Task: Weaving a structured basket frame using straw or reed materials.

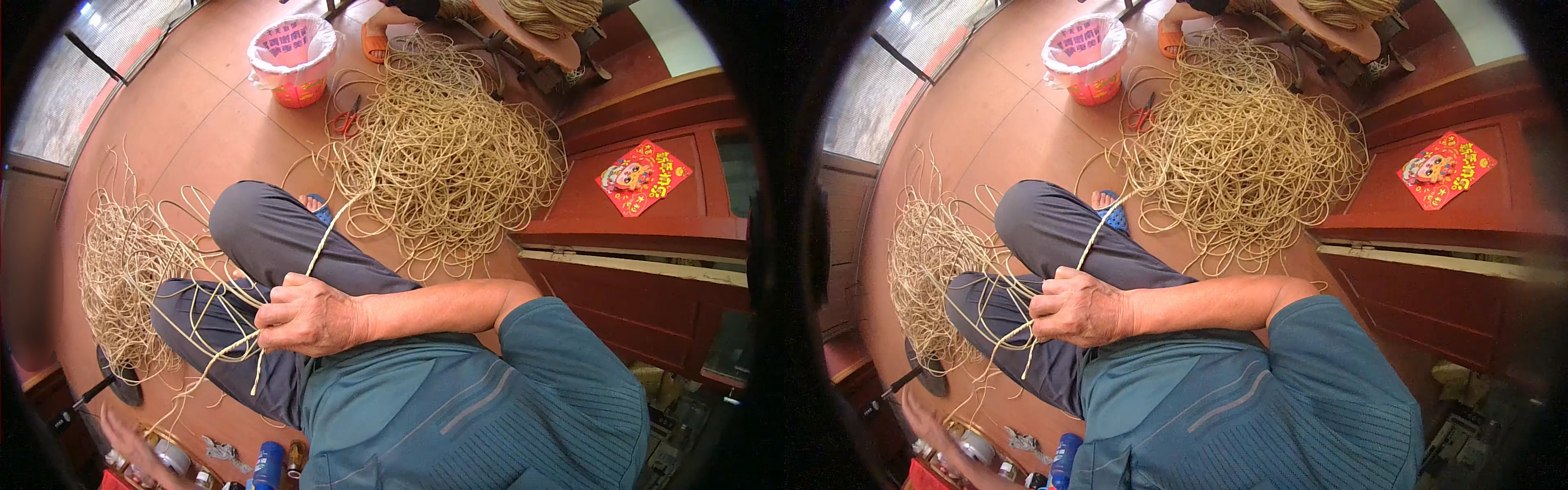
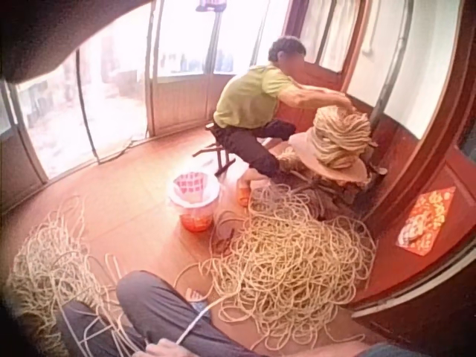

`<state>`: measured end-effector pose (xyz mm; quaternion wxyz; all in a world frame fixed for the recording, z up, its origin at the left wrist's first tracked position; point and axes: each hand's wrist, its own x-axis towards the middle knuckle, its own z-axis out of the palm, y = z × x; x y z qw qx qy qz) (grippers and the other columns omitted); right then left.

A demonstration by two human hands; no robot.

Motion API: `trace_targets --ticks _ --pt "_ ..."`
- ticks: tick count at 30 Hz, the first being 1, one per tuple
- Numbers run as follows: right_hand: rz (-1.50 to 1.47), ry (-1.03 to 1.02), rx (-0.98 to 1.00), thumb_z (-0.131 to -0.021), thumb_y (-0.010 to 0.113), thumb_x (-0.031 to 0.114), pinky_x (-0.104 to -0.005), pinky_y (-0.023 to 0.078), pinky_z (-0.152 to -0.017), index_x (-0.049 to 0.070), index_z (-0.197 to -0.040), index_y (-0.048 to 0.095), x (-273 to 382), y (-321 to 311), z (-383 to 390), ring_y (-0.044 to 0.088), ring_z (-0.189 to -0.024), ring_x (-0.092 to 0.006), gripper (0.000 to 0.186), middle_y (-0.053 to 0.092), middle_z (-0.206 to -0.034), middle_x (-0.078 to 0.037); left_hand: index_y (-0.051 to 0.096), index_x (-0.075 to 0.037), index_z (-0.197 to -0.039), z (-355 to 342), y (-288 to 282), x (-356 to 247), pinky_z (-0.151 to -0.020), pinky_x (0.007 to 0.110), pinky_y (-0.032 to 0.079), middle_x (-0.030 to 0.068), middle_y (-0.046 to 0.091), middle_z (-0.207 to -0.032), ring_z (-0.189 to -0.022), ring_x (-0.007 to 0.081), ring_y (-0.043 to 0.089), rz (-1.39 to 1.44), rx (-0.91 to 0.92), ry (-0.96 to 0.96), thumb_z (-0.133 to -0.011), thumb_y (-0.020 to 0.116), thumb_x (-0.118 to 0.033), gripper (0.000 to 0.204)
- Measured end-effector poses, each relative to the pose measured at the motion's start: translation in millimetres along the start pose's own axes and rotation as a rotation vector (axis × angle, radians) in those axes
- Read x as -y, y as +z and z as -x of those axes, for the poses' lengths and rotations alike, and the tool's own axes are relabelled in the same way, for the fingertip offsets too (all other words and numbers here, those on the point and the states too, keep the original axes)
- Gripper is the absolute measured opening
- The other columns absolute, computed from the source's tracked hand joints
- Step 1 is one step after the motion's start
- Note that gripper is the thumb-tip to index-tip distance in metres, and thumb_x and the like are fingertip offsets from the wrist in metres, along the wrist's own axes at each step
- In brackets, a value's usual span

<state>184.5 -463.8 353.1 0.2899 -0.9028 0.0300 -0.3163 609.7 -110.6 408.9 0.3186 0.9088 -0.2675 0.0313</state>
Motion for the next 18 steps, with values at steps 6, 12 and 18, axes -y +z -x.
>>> trace_targets --ticks 6,12,18 --pt "-0.067 -0.062 -0.023 -0.09 0.075 0.028 -0.0376 0.042 -0.074 0.022 -0.096 0.068 4.3 6.2 -12.2 0.058 -0.085 -0.0183 0.011 0.062 -0.099 0.005 0.072 -0.001 -0.126 129.5 97.7 -267.0 -0.065 0.023 0.048 0.0051 0.071 -0.113 -0.076 0.0078 0.06 0.442 0.645 0.002 -0.106 0.063 -0.006 0.022" --pt "-0.091 -0.064 -0.086 -0.091 0.075 0.029 -0.0372 0.041 -0.074 0.02 -0.093 0.067 6.4 12.1 -14.6 0.058 -0.083 -0.0185 0.013 0.061 -0.097 0.004 0.07 0.001 -0.123 126.8 108.4 -233.6 -0.084 0.025 0.05 0.0029 0.07 -0.107 -0.093 0.0088 0.061 0.434 0.724 0.022 -0.11 0.059 -0.007 0.019" --pt "-0.093 -0.008 -0.145 -0.088 0.077 0.028 -0.0373 0.04 -0.073 0.019 -0.091 0.065 1.7 10.9 -10.2 0.057 -0.083 -0.0181 0.015 0.06 -0.096 0.004 0.073 0.004 -0.119 81.8 49.3 -141.4 -0.086 0.041 0.055 0.0177 0.075 -0.103 -0.09 0.0294 0.068 -0.009 0.235 0.078 -0.112 0.063 -0.026 0.032"
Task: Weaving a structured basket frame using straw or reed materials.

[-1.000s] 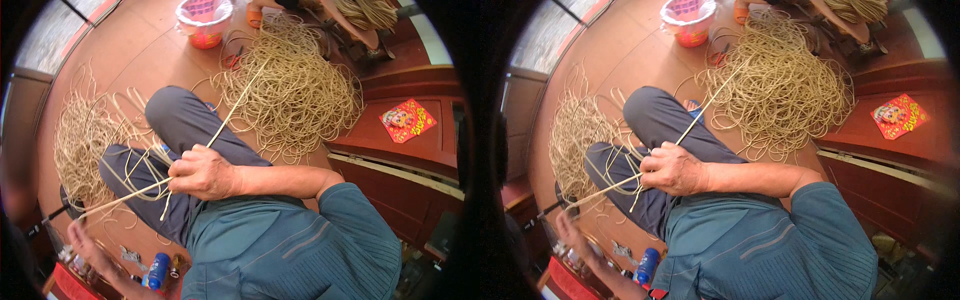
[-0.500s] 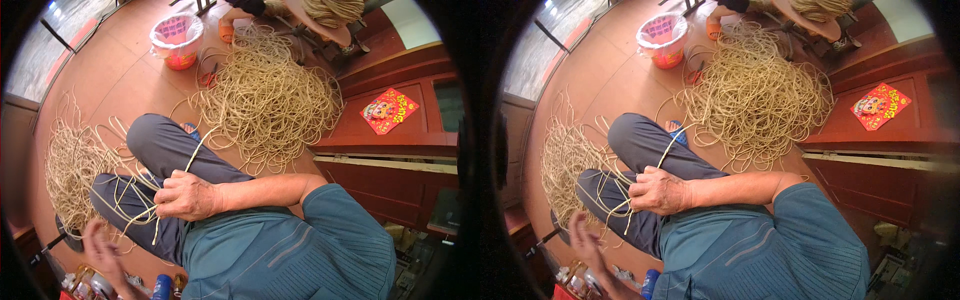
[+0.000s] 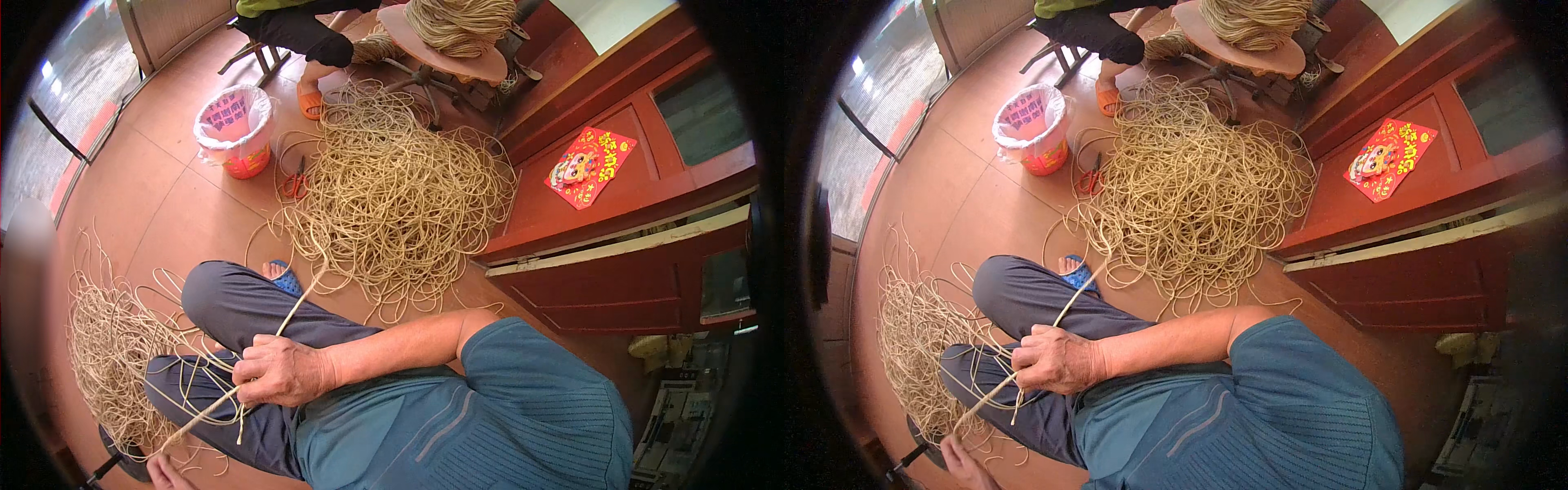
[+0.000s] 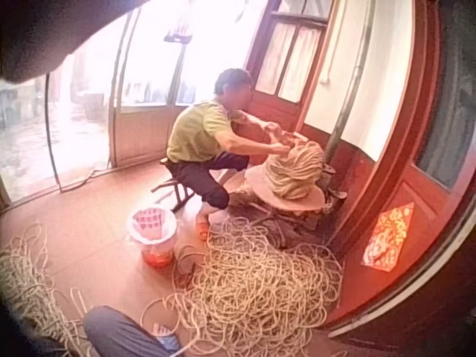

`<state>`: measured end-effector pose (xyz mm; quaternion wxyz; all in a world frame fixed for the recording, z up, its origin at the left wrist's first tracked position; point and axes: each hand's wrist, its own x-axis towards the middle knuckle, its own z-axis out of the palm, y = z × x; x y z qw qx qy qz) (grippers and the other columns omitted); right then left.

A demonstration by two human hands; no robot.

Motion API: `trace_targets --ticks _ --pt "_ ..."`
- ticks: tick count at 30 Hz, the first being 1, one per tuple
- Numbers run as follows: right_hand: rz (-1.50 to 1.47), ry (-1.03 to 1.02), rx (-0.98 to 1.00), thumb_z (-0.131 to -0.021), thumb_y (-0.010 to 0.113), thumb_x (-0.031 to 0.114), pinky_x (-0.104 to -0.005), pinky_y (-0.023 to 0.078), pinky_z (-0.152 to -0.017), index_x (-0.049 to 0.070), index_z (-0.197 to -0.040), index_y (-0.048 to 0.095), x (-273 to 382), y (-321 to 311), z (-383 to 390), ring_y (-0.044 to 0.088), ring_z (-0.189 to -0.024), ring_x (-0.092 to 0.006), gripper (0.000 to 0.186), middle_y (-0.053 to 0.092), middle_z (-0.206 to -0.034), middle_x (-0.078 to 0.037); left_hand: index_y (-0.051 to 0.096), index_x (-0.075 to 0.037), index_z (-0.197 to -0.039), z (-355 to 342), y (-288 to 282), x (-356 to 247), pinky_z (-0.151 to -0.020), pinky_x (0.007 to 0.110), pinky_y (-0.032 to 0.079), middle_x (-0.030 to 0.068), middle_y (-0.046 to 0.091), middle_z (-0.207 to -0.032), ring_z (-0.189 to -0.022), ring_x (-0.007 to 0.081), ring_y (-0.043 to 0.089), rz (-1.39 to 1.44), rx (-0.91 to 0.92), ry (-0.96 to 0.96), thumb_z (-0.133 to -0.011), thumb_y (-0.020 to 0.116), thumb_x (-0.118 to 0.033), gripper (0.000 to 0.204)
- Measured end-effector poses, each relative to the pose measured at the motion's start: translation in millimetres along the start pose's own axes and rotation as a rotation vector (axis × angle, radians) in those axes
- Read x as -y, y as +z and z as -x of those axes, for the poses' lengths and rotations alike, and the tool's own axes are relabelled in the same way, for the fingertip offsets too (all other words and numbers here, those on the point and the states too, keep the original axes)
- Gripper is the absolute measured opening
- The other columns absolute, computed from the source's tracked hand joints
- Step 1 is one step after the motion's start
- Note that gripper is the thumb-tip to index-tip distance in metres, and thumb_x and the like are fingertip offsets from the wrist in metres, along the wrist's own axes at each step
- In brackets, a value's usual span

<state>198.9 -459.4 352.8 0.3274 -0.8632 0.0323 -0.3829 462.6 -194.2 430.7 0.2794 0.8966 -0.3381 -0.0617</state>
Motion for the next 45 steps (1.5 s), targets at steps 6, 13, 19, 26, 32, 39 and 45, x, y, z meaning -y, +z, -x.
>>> trace_targets --ticks 6,13,19,26,32,39,45 --pt "0.001 -0.014 0.003 -0.087 0.076 0.026 -0.0372 0.041 -0.072 0.019 -0.091 0.065 -0.4 1.5 -1.5 0.056 -0.082 -0.0187 0.014 0.06 -0.096 0.004 0.075 0.006 -0.114 -14.4 19.8 -62.6 -0.089 0.042 0.056 0.0182 0.076 -0.105 -0.094 0.0312 0.069 -0.03 -0.161 -0.083 -0.108 0.067 -0.023 0.031" --pt "-0.013 -0.01 0.021 -0.088 0.074 0.026 -0.0378 0.041 -0.073 0.019 -0.091 0.066 3.5 2.4 -1.5 0.058 -0.085 -0.0197 0.011 0.058 -0.095 0.003 0.076 0.007 -0.111 -33.0 81.8 -264.2 -0.087 0.042 0.057 0.0182 0.077 -0.103 -0.094 0.0311 0.07 0.494 -0.165 -0.072 -0.107 0.068 -0.02 0.028" --pt "0.0 -0.02 0.049 -0.089 0.075 0.027 -0.0378 0.041 -0.073 0.018 -0.092 0.067 7.3 -3.9 -1.4 0.058 -0.084 -0.0194 0.012 0.059 -0.095 0.002 0.076 0.007 -0.108 -17.2 19.3 -79.6 -0.085 0.041 0.058 0.0182 0.077 -0.101 -0.094 0.0309 0.071 0.951 -0.145 -0.091 -0.105 0.069 -0.018 0.026" --pt "-0.002 -0.029 0.058 -0.091 0.075 0.027 -0.0371 0.041 -0.071 0.018 -0.095 0.068 11.1 1.1 -5.2 0.058 -0.083 -0.0189 0.012 0.062 -0.097 0.003 0.068 0.0 -0.138 31.1 69.5 -120.0 -0.105 0.041 0.049 0.0172 0.071 -0.123 -0.119 0.0305 0.064 0.036 0.103 0.289 -0.107 0.057 -0.002 0.032" --pt "-0.011 -0.018 0.052 -0.09 0.073 0.029 -0.0385 0.042 -0.073 0.017 -0.092 0.066 10.9 1.0 -7.6 0.06 -0.086 -0.0207 0.014 0.058 -0.094 0.001 0.069 0.002 -0.134 39.7 76.5 -131.9 -0.104 0.042 0.05 0.0181 0.071 -0.122 -0.119 0.031 0.065 0.1 0.144 0.394 -0.104 0.058 0.002 0.031" --pt "-0.028 -0.043 0.037 -0.093 0.073 0.025 -0.0369 0.041 -0.069 0.018 -0.096 0.067 11.3 2.5 -8.4 0.059 -0.083 -0.019 0.01 0.062 -0.097 0.003 0.068 0.003 -0.122 34.7 75.8 -117.5 -0.092 0.035 0.052 0.0135 0.067 -0.108 -0.101 0.0254 0.066 0.148 0.249 0.33 -0.104 0.057 0.004 0.021" --pt "0.029 0.008 0.034 -0.091 0.075 0.027 -0.0365 0.042 -0.072 0.019 -0.095 0.068 6.1 -9.8 -6.5 0.061 -0.083 -0.0184 0.011 0.062 -0.099 0.003 0.067 0.002 -0.117 23.1 43.6 -69.6 -0.085 0.035 0.05 0.0131 0.062 -0.098 -0.092 0.0277 0.062 0.094 0.131 0.185 -0.107 0.054 0.001 0.016"
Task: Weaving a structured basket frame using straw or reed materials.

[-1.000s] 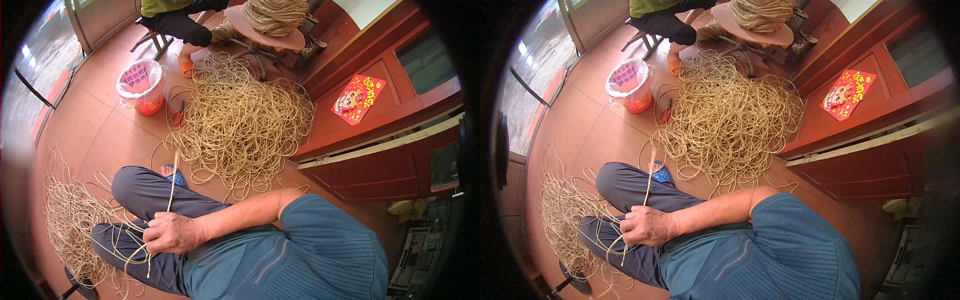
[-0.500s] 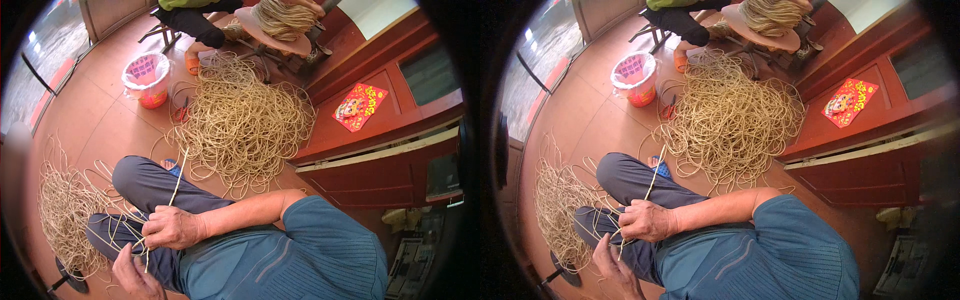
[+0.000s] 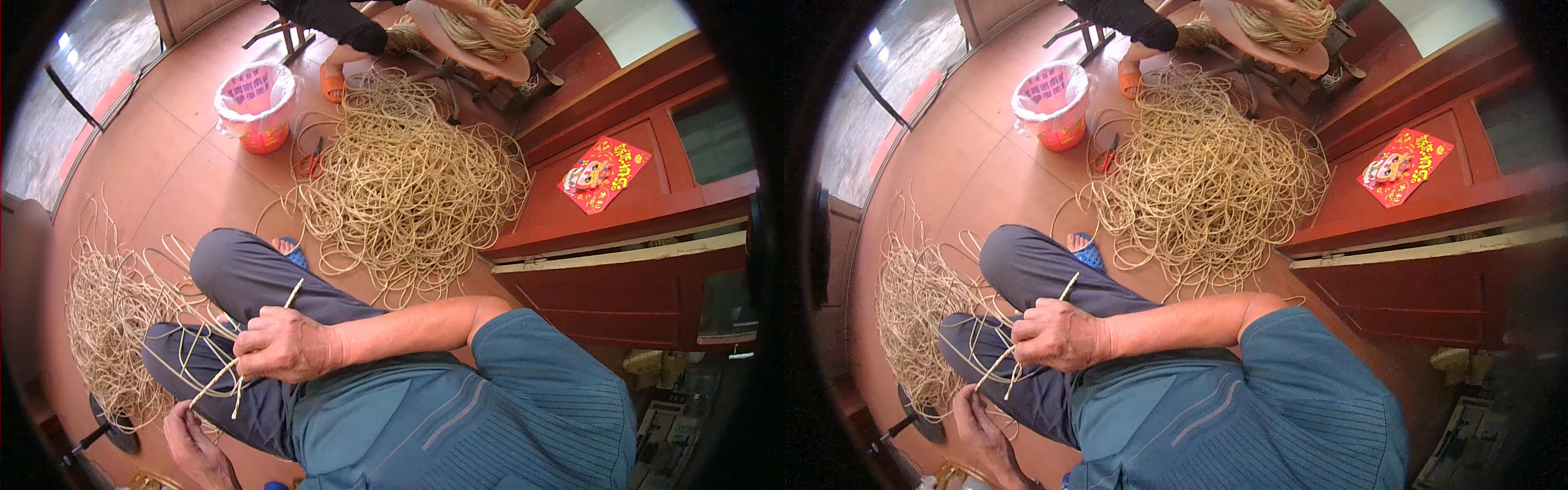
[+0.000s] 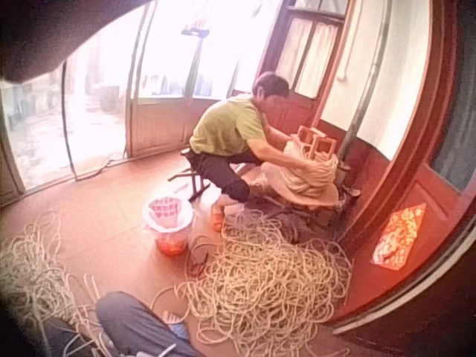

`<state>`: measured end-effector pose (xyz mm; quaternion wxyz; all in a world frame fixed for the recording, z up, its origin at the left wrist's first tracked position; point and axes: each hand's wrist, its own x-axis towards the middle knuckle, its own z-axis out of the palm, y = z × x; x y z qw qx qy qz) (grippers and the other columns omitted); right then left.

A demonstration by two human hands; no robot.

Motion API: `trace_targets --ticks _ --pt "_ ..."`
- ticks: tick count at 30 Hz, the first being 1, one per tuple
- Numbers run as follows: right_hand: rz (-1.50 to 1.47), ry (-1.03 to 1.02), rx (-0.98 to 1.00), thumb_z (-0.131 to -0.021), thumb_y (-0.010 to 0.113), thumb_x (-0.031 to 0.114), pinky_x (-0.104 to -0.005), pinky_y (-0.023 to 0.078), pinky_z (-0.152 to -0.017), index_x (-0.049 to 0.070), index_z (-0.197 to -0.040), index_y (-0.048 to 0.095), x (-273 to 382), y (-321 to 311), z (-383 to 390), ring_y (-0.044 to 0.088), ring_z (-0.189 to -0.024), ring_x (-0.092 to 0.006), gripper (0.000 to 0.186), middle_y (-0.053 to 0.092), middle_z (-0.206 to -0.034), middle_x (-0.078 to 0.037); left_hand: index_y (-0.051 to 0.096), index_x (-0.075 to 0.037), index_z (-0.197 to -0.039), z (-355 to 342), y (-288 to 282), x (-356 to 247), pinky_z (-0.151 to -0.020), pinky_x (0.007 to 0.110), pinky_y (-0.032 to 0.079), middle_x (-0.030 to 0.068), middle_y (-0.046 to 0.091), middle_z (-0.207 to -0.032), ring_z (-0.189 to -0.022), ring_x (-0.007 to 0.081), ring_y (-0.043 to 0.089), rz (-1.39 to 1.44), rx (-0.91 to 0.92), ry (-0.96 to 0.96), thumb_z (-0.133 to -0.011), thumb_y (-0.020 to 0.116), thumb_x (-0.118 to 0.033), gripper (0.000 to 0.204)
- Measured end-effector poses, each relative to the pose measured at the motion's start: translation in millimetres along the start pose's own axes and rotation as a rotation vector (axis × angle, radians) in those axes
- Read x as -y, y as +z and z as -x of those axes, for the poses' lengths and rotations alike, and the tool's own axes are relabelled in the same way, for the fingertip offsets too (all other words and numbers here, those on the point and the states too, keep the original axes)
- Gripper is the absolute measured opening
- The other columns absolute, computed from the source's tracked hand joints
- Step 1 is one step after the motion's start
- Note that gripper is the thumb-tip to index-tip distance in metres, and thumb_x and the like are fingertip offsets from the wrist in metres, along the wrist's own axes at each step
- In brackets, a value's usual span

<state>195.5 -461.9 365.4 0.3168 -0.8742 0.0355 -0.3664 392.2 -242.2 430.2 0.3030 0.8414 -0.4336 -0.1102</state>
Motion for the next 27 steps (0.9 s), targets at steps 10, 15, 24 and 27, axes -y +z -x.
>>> trace_targets --ticks 10,15,24,27 --pt "-0.031 -0.008 0.044 -0.092 0.071 0.027 -0.0384 0.044 -0.075 0.019 -0.097 0.069 6.1 8.4 -1.9 0.063 -0.087 -0.02 0.009 0.06 -0.098 0.002 0.063 -0.002 -0.144 -15.8 20.9 -83.7 -0.109 0.046 0.047 0.0182 0.067 -0.13 -0.126 0.0359 0.062 -0.285 0.097 0.294 -0.095 0.058 0.007 0.05" --pt "-0.023 -0.037 0.05 -0.091 0.072 0.02 -0.0374 0.043 -0.071 0.017 -0.099 0.07 6.0 9.2 -3.2 0.06 -0.083 -0.0196 0.009 0.064 -0.103 0.002 0.065 -0.002 -0.141 -17.8 52.6 -76.7 -0.096 0.043 0.054 0.0181 0.07 -0.118 -0.109 0.0358 0.068 0.047 0.13 0.286 -0.09 0.06 0.008 0.053" --pt "-0.175 0.094 -0.031 -0.09 0.081 0.02 -0.0388 0.051 -0.076 0.014 -0.099 0.071 5.2 6.5 -5.4 0.068 -0.088 -0.0227 0.015 0.072 -0.099 0.0 0.069 -0.004 -0.128 -1.9 15.4 -3.5 -0.066 0.019 0.036 -0.0027 0.058 -0.09 -0.074 0.0049 0.047 0.609 -0.165 -0.326 -0.114 0.055 -0.013 0.021" --pt "-0.23 0.161 0.017 -0.092 0.079 0.019 -0.0404 0.054 -0.074 0.011 -0.099 0.071 8.5 6.9 -6.0 0.07 -0.086 -0.0262 0.014 0.073 -0.095 -0.004 0.067 -0.003 -0.124 2.3 25.9 -24.8 -0.066 0.017 0.033 -0.004 0.057 -0.091 -0.074 0.0027 0.043 0.757 -0.094 -0.327 -0.114 0.058 -0.016 0.019"
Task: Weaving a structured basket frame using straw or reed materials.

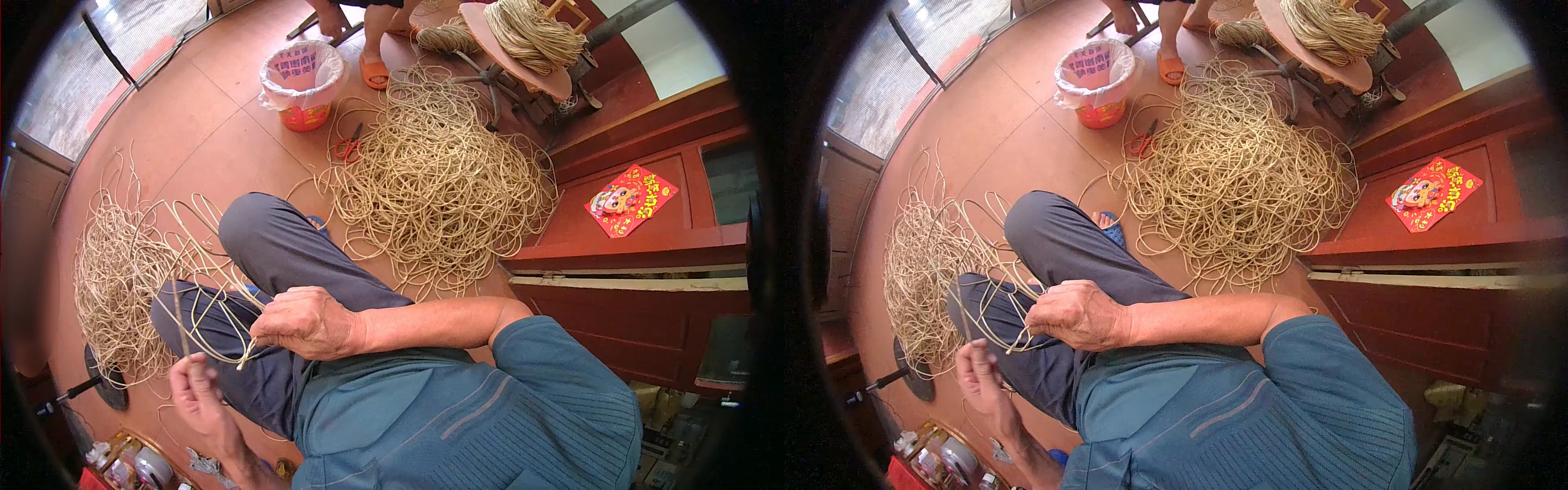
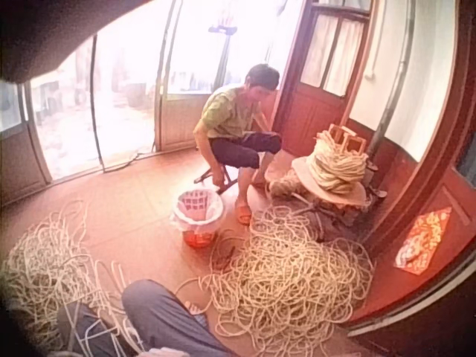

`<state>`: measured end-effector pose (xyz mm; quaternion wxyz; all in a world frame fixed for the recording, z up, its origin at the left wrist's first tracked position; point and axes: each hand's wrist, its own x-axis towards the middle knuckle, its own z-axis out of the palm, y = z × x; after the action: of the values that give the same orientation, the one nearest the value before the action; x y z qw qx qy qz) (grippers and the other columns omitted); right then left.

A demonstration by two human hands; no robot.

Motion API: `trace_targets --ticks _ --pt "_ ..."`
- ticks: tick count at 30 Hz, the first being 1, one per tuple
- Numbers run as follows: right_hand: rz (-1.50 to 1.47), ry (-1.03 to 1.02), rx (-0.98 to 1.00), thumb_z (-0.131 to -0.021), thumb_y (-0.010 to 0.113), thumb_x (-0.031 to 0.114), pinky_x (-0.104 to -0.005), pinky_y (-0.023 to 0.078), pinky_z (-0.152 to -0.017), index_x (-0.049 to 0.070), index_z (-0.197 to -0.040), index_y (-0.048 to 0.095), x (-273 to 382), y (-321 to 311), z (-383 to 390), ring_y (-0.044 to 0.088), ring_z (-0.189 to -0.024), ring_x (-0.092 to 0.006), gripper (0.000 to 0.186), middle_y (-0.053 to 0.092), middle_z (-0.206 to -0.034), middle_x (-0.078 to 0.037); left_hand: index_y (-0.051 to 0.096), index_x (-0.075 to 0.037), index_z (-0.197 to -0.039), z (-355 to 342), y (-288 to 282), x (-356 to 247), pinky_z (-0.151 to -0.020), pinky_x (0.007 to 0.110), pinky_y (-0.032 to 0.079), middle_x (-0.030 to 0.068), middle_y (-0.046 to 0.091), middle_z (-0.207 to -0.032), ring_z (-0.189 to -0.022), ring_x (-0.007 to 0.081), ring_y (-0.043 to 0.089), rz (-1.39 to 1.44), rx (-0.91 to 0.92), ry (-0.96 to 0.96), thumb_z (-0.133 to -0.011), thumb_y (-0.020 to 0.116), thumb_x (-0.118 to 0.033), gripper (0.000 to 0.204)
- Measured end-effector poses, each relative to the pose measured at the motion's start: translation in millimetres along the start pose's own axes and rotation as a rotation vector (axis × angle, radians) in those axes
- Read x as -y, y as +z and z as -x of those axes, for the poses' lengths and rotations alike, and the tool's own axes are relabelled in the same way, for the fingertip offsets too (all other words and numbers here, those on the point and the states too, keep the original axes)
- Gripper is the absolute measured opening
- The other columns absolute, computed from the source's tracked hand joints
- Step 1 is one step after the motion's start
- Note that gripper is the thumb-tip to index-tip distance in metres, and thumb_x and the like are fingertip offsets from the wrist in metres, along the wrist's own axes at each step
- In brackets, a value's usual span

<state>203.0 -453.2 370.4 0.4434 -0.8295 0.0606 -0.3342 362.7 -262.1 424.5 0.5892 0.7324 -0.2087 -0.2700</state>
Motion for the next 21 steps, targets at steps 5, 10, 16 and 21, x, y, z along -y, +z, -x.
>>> trace_targets --ticks 5,10,16,21 --pt "-0.096 0.107 0.013 -0.098 0.075 0.02 -0.0456 0.057 -0.075 0.007 -0.099 0.072 3.8 2.8 -4.6 0.073 -0.086 -0.0342 0.013 0.073 -0.089 -0.012 0.064 -0.003 -0.131 11.0 45.9 -9.7 -0.08 0.021 0.047 -0.0028 0.063 -0.105 -0.088 0.0067 0.056 0.017 0.196 0.082 -0.105 0.069 -0.004 0.027" --pt "-0.047 0.15 0.066 -0.099 0.075 0.019 -0.0457 0.058 -0.075 0.006 -0.1 0.072 5.2 0.7 -5.7 0.073 -0.088 -0.036 0.013 0.072 -0.088 -0.014 0.071 0.001 -0.118 -7.2 52.8 -8.7 -0.086 0.026 0.051 0.0036 0.066 -0.106 -0.091 0.0104 0.06 -0.226 0.238 0.332 -0.105 0.07 -0.002 0.014" --pt "-0.142 0.114 0.007 -0.097 0.076 0.014 -0.0426 0.059 -0.077 0.007 -0.112 0.073 -1.2 17.2 -4.8 0.074 -0.089 -0.0342 0.017 0.075 -0.097 -0.012 0.075 0.001 -0.104 -15.3 43.7 -19.3 -0.074 0.028 0.049 0.0077 0.069 -0.092 -0.082 0.0159 0.063 -0.379 0.129 0.391 -0.097 0.074 0.003 0.007" --pt "-0.13 0.337 0.093 -0.101 0.074 0.014 -0.0389 0.063 -0.079 0.005 -0.119 0.072 6.6 -3.6 -7.5 0.08 -0.095 -0.0294 0.02 0.079 -0.103 -0.015 0.076 -0.002 -0.107 -35.7 54.0 -22.0 -0.074 0.021 0.045 -0.003 0.07 -0.093 -0.086 0.0046 0.058 -0.232 0.187 0.201 -0.105 0.074 -0.013 0.011"
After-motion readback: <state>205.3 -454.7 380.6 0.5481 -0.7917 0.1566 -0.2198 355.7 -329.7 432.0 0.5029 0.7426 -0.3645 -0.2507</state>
